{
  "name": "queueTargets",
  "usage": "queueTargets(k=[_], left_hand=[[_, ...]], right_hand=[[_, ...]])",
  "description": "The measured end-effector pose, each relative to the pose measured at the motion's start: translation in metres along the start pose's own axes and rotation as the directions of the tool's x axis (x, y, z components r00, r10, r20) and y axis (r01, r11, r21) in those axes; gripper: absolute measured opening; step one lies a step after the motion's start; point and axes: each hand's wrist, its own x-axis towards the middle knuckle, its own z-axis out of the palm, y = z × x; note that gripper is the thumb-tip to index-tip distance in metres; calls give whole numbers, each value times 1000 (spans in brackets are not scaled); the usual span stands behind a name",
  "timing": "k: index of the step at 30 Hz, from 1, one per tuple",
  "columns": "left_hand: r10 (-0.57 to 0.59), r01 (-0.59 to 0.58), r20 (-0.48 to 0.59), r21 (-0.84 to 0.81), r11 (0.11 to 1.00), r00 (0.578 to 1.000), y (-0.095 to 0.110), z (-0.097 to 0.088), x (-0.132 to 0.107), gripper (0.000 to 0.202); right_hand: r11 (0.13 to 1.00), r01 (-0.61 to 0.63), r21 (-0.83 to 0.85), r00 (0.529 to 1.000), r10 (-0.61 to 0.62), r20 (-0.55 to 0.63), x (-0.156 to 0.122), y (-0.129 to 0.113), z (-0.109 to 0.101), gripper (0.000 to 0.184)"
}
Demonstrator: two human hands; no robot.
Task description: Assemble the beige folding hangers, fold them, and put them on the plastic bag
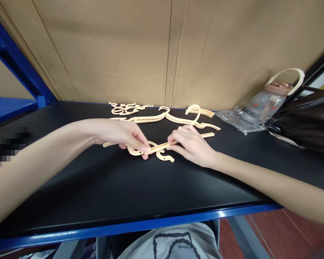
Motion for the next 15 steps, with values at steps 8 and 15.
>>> queueTargets(k=[8, 15], left_hand=[[39, -25, -189, 78, 997, 981, 3, 10, 3, 22], [126, -62, -333, 195, 979, 935, -1, 15, 9, 25]], right_hand=[[1000, -10, -24, 1000, 10, -13, 0, 1, 0, 14], [994, -67, -85, 998, 65, -24, -2, 5, -1, 15]])
